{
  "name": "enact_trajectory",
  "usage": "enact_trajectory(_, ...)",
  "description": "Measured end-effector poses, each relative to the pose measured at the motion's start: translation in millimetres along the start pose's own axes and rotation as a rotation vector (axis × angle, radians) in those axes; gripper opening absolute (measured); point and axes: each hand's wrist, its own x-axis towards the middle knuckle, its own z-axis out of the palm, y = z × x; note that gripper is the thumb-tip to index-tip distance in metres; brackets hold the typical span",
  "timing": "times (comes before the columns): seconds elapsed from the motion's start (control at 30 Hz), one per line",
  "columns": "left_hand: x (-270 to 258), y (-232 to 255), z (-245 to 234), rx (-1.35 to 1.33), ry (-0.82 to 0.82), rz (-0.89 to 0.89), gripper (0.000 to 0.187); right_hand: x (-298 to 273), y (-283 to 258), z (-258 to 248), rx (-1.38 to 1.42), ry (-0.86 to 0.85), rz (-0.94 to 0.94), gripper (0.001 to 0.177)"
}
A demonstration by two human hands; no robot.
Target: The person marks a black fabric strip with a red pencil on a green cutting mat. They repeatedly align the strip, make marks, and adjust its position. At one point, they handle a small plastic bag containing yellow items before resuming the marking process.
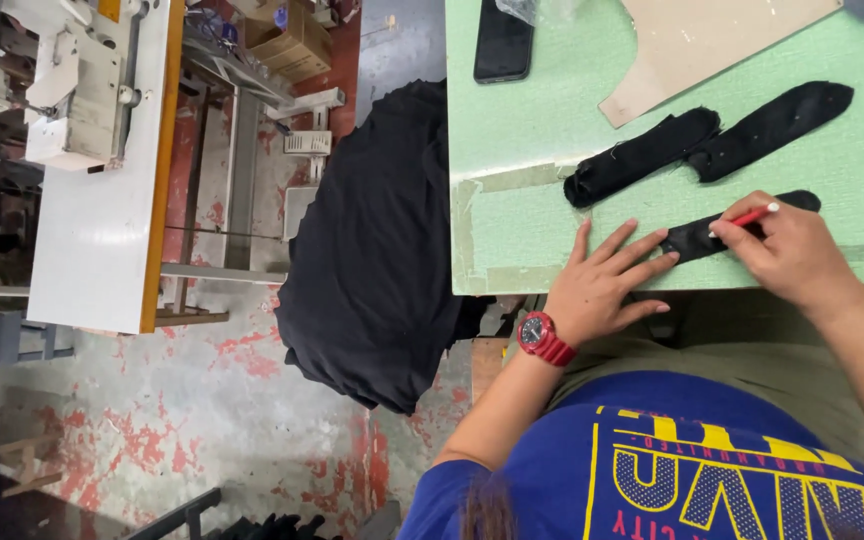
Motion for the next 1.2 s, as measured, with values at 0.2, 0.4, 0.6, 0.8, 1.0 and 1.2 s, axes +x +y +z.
enact_trajectory(0.2,-1,2,1,-0.024,0.015,-0.006,0.062,-2,-6,7,-0.139,0.079,-0.18,0.027)
enact_trajectory(0.4,-1,0,4,-0.029,0.002,-0.002,0.064,-6,42,-14,0.085,0.246,-0.055,0.026)
enact_trajectory(0.6,3,1,1,-0.079,0.019,0.001,0.062,-4,39,-18,-0.054,0.149,0.001,0.025)
enact_trajectory(0.8,6,8,-3,-0.145,0.069,-0.024,0.058,0,28,-12,-0.28,0.219,-0.013,0.044)
enact_trajectory(1.0,30,19,-6,-0.222,0.279,-0.194,0.03,-14,28,-46,0.257,0.42,-0.104,0.012)
enact_trajectory(1.2,60,27,6,-0.119,0.316,-0.302,0.02,-12,65,-27,-0.302,0.28,-0.03,0.007)
